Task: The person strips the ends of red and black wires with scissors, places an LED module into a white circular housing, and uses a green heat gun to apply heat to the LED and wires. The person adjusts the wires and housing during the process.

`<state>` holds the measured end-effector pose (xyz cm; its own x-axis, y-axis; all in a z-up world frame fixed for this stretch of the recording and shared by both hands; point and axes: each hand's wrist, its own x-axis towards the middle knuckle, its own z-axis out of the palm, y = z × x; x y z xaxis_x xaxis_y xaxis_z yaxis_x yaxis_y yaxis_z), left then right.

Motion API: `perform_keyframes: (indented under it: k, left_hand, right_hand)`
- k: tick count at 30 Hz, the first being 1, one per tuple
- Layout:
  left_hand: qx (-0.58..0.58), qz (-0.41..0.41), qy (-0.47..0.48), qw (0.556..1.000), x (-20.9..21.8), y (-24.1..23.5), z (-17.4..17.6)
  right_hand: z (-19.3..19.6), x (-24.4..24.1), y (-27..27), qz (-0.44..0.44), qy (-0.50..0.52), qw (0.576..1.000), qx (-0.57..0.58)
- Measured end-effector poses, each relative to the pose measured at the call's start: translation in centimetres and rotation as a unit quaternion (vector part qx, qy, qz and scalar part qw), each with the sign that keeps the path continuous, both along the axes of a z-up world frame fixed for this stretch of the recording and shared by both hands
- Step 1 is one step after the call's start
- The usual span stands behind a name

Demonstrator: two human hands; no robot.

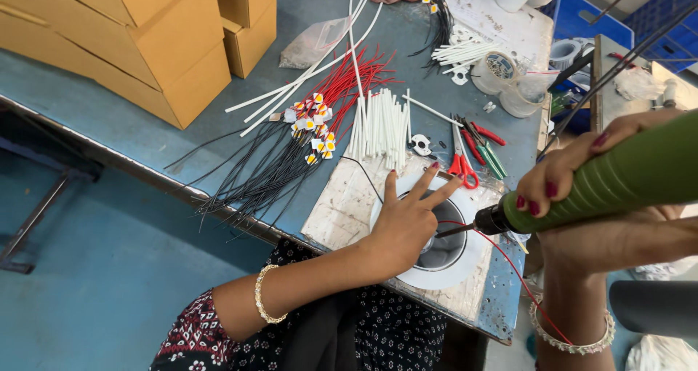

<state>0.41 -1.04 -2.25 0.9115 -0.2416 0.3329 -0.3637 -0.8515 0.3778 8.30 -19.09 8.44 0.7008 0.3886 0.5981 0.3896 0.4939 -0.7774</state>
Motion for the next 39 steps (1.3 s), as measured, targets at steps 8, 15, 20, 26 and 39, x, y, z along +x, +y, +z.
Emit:
perform_keyframes:
  k: [8, 15, 20, 26, 39]
  left_hand:
    - [0.001, -0.001, 0.001, 1.0, -0.1, -0.1, -0.1]
    - [0.001, 0.016, -0.012, 1.0, 0.1, -0.4, -0.4]
    - [-0.003, 0.013, -0.003, 1.0, 0.0, -0.4, -0.3]
    - [-0.013, 0.008, 0.003, 1.0, 0.1, -0.4, -0.5]
    - [0.01, -0.007, 0.019, 1.0, 0.1, 0.0, -0.1]
  right_hand:
    - [0.9, -3.3, 4.0, -0.149, -0.007, 0.98, -0.129]
    - [2.3, -4.2, 6.0, -0.195, -0.012, 0.963, -0.187]
    - [1.8, -4.0, 5.7, -0.157, -0.001, 0.976, -0.149]
    - [1.0, -3.3, 5.7, -0.126, -0.005, 0.978, -0.165]
    - [1.2, -1.9, 2.5, -0.113, -0.018, 0.991, -0.075]
